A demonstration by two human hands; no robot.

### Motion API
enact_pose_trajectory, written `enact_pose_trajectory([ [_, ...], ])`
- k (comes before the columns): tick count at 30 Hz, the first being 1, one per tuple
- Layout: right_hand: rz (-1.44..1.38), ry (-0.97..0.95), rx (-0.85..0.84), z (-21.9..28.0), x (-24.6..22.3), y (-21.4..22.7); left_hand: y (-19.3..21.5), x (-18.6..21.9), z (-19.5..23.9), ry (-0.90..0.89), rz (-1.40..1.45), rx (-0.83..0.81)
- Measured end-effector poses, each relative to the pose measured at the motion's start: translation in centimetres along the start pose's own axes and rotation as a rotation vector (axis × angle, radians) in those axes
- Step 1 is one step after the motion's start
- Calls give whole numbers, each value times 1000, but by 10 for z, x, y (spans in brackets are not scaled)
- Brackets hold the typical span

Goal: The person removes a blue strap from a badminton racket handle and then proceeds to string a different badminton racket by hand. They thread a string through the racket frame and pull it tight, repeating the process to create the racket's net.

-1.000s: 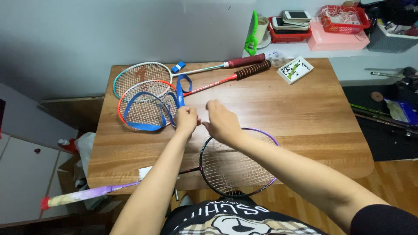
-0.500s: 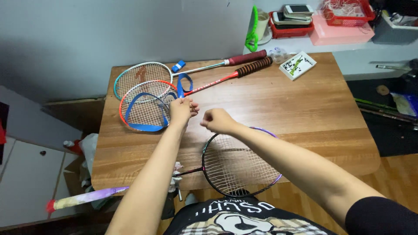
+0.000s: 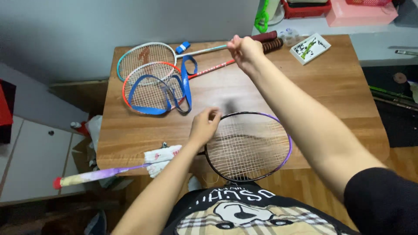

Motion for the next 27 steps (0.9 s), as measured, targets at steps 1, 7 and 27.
enact_pose_trajectory([
  [1,-77,-62,-36,-1,-2,-5,-3,3,4,24,-12,-127],
  [7,326,56,-134,62,36,-16,-5,-15,-18,95,-92,-282],
  [27,1577,48,-634,181,71,-28,-41,-111,1,820,736,14],
])
Point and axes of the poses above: each hand's wrist, its own z-axis away from the middle knuckle, its own y-axis out of the back of the hand, x = y × z, the point moved 5 cm from there along -z, towards the middle knuckle
